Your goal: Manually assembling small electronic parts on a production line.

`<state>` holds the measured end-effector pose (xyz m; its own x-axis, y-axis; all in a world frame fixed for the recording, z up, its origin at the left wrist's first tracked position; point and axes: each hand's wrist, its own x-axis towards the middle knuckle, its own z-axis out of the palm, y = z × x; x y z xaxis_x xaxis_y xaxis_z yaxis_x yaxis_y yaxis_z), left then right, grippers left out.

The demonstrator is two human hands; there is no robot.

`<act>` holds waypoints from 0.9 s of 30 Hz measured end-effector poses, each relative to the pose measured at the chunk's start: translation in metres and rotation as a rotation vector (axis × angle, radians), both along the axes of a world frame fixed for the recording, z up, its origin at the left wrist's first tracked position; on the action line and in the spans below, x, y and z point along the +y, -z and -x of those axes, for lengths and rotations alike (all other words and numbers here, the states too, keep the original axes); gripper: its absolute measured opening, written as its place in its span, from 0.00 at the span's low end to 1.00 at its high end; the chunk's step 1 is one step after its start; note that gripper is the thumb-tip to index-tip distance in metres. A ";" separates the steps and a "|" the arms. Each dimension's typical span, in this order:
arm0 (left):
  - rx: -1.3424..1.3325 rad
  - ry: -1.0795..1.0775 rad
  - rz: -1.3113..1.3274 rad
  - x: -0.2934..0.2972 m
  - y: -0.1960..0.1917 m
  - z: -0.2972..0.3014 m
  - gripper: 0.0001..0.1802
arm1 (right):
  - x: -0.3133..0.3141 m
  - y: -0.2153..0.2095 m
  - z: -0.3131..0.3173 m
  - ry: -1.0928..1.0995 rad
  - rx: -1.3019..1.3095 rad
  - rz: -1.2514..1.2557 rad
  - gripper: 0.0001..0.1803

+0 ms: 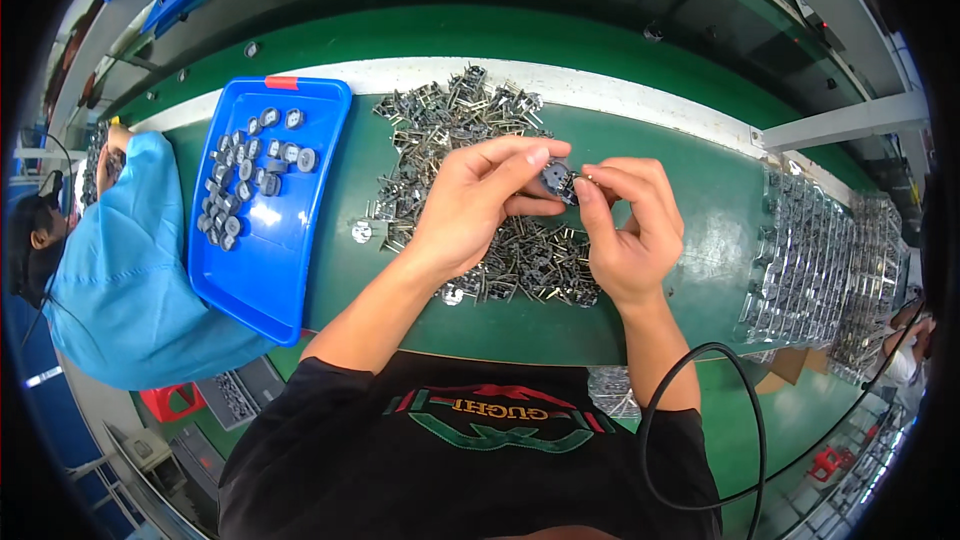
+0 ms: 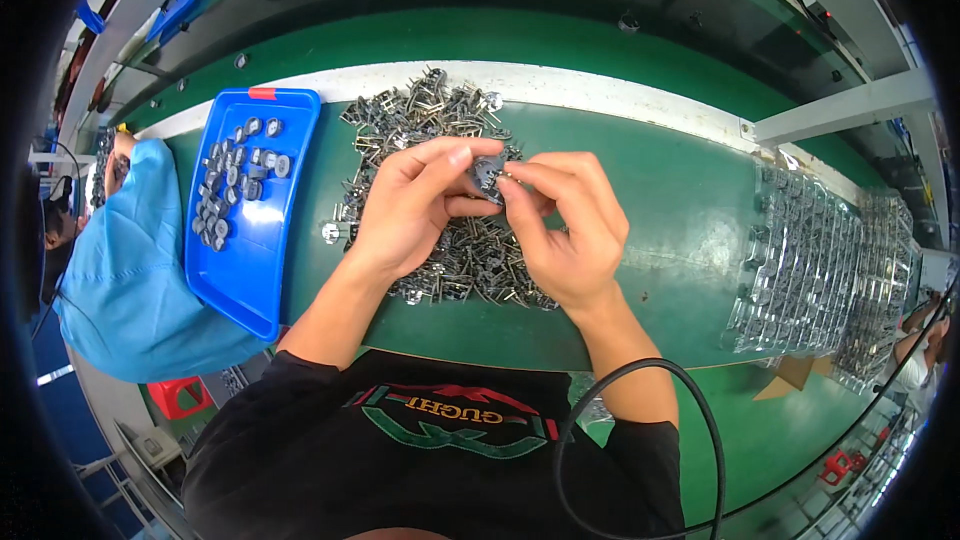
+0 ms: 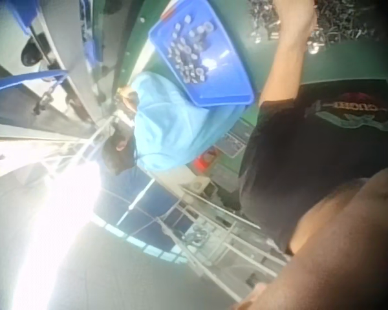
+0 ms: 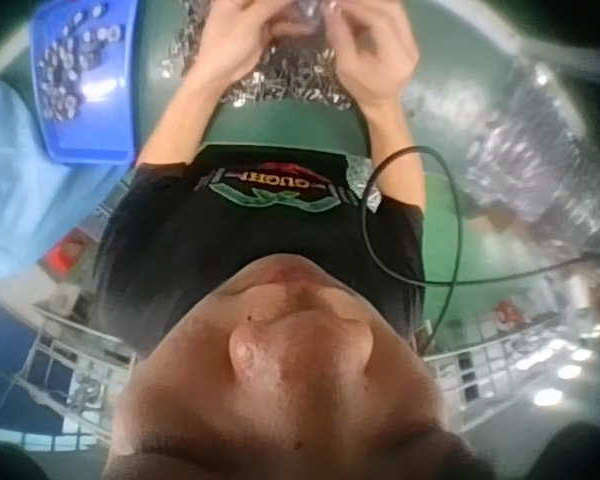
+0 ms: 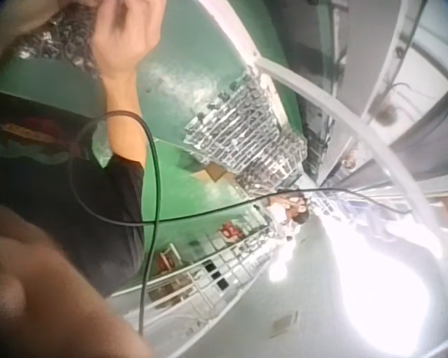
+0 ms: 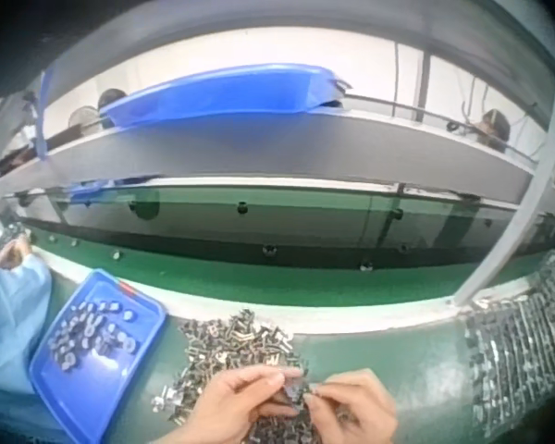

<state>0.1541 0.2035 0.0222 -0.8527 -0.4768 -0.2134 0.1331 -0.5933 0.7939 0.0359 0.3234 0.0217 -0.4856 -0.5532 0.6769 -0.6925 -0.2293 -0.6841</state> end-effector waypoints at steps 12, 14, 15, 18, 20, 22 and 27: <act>0.073 0.074 0.070 0.004 0.003 -0.009 0.21 | 0.003 -0.010 0.003 -0.002 0.075 -0.047 0.12; 0.086 0.063 0.065 0.005 0.003 -0.009 0.22 | 0.003 -0.009 0.004 0.001 0.100 -0.050 0.12; 0.092 0.056 0.063 0.005 0.003 -0.008 0.22 | 0.003 -0.009 0.003 0.006 0.104 -0.049 0.12; 0.094 0.071 0.055 0.007 0.007 -0.009 0.22 | 0.004 -0.009 0.003 0.020 0.133 -0.047 0.12; 0.090 0.057 0.072 0.008 0.007 -0.008 0.22 | 0.003 -0.008 0.002 0.025 0.162 -0.039 0.12; 0.067 0.058 0.076 0.009 0.005 -0.008 0.22 | 0.003 -0.006 0.004 0.027 0.201 -0.031 0.12; 0.099 0.008 0.114 0.010 0.007 -0.010 0.22 | -0.002 -0.002 -0.001 0.051 0.159 0.000 0.11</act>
